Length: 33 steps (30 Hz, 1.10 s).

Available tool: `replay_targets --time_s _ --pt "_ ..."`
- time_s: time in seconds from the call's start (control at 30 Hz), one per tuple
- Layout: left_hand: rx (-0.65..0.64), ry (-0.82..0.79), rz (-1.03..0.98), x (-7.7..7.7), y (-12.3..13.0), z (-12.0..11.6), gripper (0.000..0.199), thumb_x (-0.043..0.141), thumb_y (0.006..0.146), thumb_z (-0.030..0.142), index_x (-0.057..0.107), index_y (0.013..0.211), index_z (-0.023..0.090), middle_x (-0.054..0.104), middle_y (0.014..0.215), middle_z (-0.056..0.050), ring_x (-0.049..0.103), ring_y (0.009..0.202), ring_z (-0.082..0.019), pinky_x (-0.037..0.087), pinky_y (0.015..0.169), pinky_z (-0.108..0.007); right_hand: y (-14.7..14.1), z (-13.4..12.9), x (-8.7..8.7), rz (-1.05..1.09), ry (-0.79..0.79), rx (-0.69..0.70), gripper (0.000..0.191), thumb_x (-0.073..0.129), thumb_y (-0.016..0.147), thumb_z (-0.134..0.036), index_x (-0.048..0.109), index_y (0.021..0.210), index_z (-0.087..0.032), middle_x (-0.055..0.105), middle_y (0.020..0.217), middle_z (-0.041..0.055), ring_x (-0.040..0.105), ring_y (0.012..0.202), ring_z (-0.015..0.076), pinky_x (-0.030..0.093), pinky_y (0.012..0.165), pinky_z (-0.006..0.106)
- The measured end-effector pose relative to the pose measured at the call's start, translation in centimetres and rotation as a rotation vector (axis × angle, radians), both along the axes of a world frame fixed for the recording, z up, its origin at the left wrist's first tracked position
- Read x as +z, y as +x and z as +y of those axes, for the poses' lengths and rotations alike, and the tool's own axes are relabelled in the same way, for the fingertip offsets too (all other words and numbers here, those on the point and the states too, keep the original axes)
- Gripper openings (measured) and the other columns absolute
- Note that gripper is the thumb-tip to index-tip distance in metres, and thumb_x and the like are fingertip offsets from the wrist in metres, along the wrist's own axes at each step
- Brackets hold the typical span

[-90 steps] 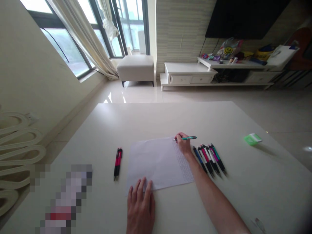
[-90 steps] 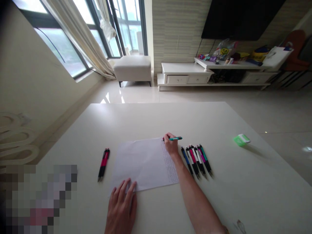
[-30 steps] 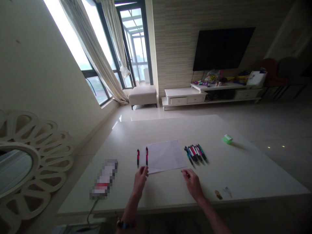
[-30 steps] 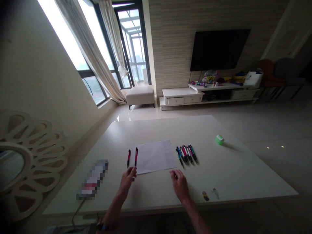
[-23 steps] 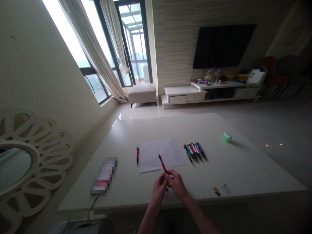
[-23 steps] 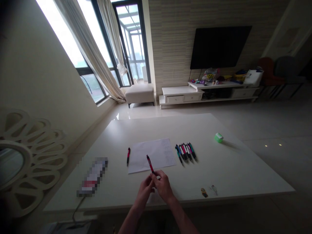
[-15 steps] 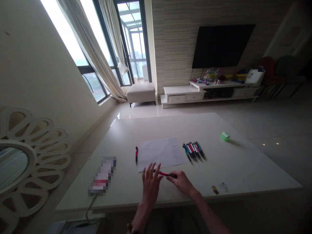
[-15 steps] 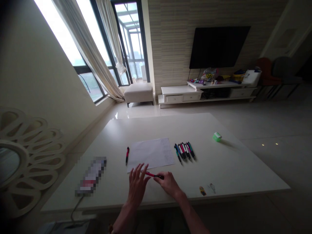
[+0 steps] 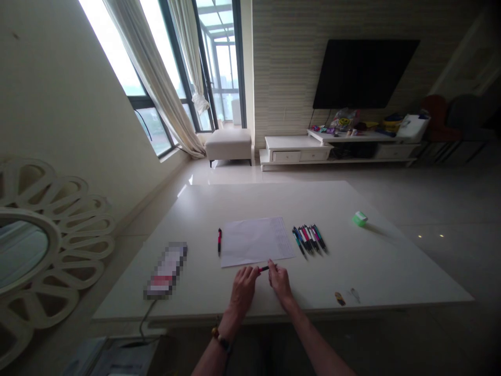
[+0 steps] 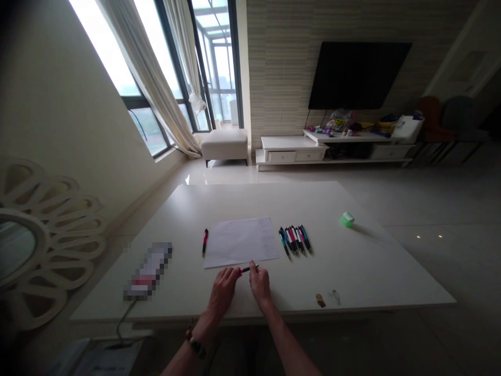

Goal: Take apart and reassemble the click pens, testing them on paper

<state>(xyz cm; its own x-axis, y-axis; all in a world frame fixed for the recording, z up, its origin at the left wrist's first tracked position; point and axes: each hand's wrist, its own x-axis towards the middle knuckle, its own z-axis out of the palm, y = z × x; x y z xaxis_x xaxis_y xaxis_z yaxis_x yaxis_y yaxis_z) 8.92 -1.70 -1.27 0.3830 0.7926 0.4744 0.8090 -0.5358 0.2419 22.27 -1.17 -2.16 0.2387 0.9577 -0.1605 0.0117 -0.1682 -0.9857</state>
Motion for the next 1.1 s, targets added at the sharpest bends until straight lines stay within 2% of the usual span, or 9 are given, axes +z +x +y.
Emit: replay_targets --time_s 0.3,0.47,0.67,0.9,1.1 --pt "0.025 -0.122 0.013 0.3 -0.2 -0.2 0.022 0.035 0.089 0.015 0.055 0.082 0.021 0.058 0.078 -0.002 0.051 0.074 -0.014 0.036 0.067 -0.026 1.0 -0.4 0.5 0.032 0.048 0.222 0.047 0.046 0.075 -0.062 0.039 0.053 -0.020 0.034 0.043 -0.0064 0.030 0.038 0.0070 0.025 0.038 0.021" --pt "0.065 -0.102 0.029 0.9 0.1 -0.2 0.021 0.035 0.089 0.017 0.055 0.084 0.021 0.057 0.082 -0.003 0.050 0.081 -0.017 0.035 0.073 -0.029 1.3 -0.1 0.8 0.150 -0.084 0.222 0.049 0.047 0.071 -0.066 0.041 0.057 -0.020 0.032 0.040 -0.0087 0.026 0.033 0.0051 0.021 0.032 0.019" --pt "0.081 -0.087 0.065 0.9 0.1 -0.2 0.020 0.036 0.089 0.017 0.055 0.086 0.021 0.057 0.083 -0.003 0.049 0.081 -0.017 0.033 0.074 -0.030 2.7 0.4 1.3 0.087 -0.006 0.327 0.048 0.053 0.069 -0.063 0.054 0.066 -0.015 0.053 0.051 -0.0027 0.043 0.037 0.0071 0.028 0.034 0.019" --pt "0.076 -0.052 0.071 0.8 0.1 -0.2 0.019 0.038 0.088 0.016 0.056 0.084 0.021 0.057 0.082 -0.003 0.049 0.080 -0.017 0.031 0.073 -0.030 3.5 0.6 1.8 0.014 0.029 0.378 0.050 0.054 0.068 -0.062 0.059 0.071 -0.013 0.059 0.056 0.0002 0.048 0.038 0.0079 0.030 0.035 0.019" --pt "0.075 -0.058 0.082 0.9 0.1 -0.2 0.018 0.038 0.088 0.016 0.056 0.085 0.021 0.057 0.083 -0.003 0.048 0.081 -0.017 0.031 0.073 -0.030 3.4 0.7 1.7 0.012 0.064 0.351 0.048 0.058 0.067 -0.060 0.061 0.073 -0.012 0.061 0.058 0.0015 0.050 0.041 0.0088 0.033 0.036 0.019"
